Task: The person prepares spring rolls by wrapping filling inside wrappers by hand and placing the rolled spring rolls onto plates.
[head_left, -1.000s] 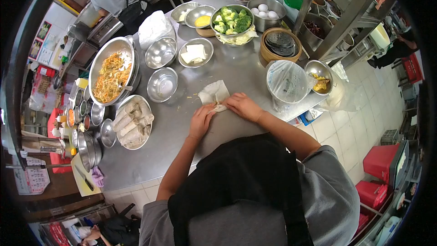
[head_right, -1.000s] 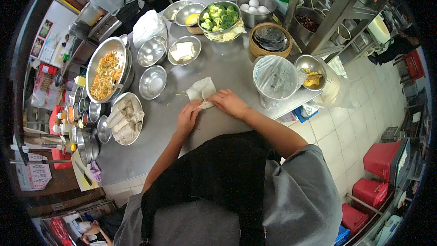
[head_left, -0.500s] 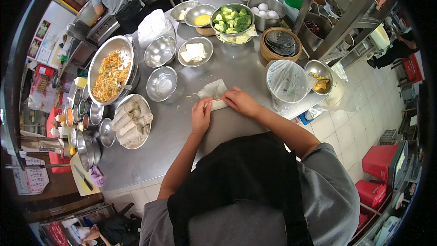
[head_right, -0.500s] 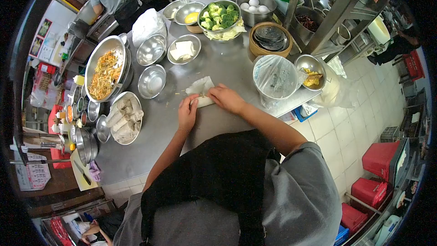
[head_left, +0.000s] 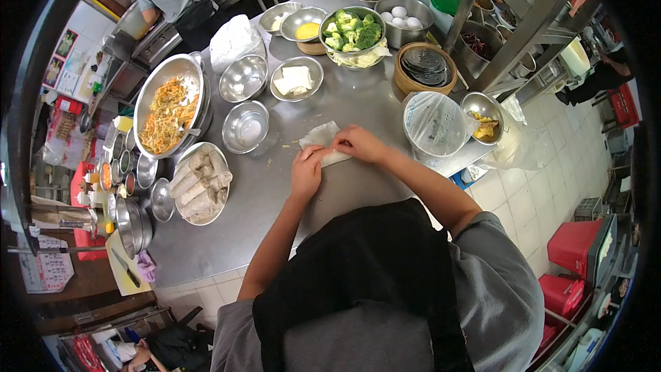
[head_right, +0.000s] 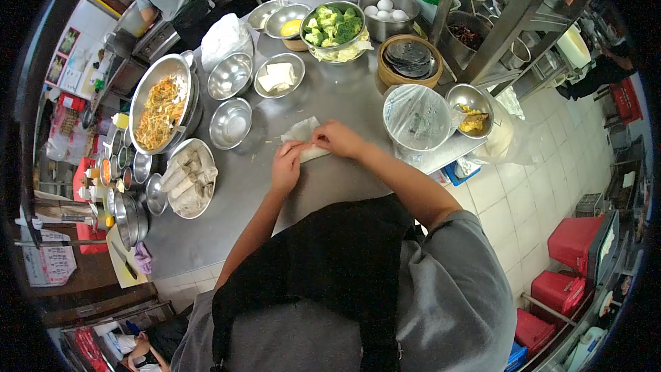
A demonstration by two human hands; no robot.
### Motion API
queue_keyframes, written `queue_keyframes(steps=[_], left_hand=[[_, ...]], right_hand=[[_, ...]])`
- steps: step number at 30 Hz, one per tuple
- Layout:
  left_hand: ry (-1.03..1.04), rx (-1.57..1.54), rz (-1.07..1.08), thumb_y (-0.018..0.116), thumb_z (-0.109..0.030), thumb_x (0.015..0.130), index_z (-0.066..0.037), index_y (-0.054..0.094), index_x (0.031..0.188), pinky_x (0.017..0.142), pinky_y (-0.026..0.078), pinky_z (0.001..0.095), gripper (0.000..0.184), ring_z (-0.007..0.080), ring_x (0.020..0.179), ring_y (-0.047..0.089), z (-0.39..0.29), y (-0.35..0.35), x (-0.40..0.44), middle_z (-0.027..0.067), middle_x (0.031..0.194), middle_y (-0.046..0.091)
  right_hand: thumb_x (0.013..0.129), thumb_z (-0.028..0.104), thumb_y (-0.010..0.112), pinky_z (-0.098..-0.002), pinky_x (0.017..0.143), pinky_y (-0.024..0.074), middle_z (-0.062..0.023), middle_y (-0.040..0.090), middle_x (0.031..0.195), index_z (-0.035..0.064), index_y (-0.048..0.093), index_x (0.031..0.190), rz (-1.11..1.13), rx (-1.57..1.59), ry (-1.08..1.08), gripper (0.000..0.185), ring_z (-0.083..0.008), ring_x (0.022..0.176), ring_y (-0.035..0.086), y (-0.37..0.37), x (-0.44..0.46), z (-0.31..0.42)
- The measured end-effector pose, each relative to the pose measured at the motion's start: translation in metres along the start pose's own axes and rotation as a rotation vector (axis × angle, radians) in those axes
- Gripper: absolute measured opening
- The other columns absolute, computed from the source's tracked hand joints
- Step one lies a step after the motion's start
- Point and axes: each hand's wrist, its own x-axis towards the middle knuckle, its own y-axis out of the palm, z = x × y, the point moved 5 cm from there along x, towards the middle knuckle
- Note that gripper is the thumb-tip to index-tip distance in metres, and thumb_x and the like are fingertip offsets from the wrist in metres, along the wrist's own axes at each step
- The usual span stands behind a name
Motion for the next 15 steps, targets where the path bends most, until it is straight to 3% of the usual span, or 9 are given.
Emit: queue_keyframes(steps=[2,5,8,11,15], left_hand=[[0.035,0.064,0.004,0.054,0.006,0.085,-0.014,0.073,0.112,0.091,0.048,0.0403,0.038,0.0332,0.101,0.06,0.0,0.001,-0.001,0.0095,0.11,0.065],[0.045,0.065,-0.018,0.053,0.007,0.084,-0.014,0.074,0.112,0.089,0.048,0.0415,0.04,0.0333,0.098,0.059,-0.003,0.001,-0.002,0.0092,0.11,0.065],[0.059,0.067,-0.024,0.052,0.008,0.083,-0.013,0.073,0.112,0.088,0.048,0.0416,0.041,0.0335,0.096,0.059,0.002,0.005,-0.002,0.0095,0.109,0.065],[0.061,0.057,-0.025,0.051,0.009,0.081,-0.012,0.074,0.112,0.088,0.048,0.0417,0.043,0.0337,0.095,0.058,0.003,0.005,-0.002,0.0098,0.108,0.065],[0.046,0.054,-0.017,0.051,0.008,0.081,-0.012,0.074,0.112,0.088,0.048,0.0411,0.043,0.0335,0.095,0.058,0.001,0.001,-0.001,0.0101,0.107,0.065]], right_hand=[[0.091,0.013,0.064,-0.0431,0.084,0.0494,-0.0134,0.067,0.092,0.0077,0.069,0.102,0.029,0.134,0.075,0.014,-0.035,0.094,0.063,-0.002,0.004,-0.01],[0.089,0.014,0.066,-0.0423,0.086,0.0496,-0.0125,0.066,0.1,0.009,0.071,0.103,-0.203,0.047,0.041,0.016,-0.0353,0.099,0.062,-0.022,0.014,-0.01],[0.086,0.014,0.069,-0.0422,0.086,0.0497,-0.0121,0.064,0.107,0.0079,0.071,0.098,-0.146,-0.091,-0.085,0.014,-0.0351,0.1,0.062,-0.024,0.025,-0.006],[0.083,0.013,0.07,-0.042,0.087,0.0499,-0.0119,0.064,0.105,0.0074,0.07,0.096,0.112,-0.169,0.042,0.013,-0.0343,0.101,0.062,-0.015,0.032,-0.009],[0.083,0.014,0.07,-0.0427,0.083,0.0509,-0.0134,0.063,0.099,0.0064,0.069,0.092,0.062,-0.066,0.089,0.012,-0.0351,0.095,0.063,-0.007,0.043,-0.023]])
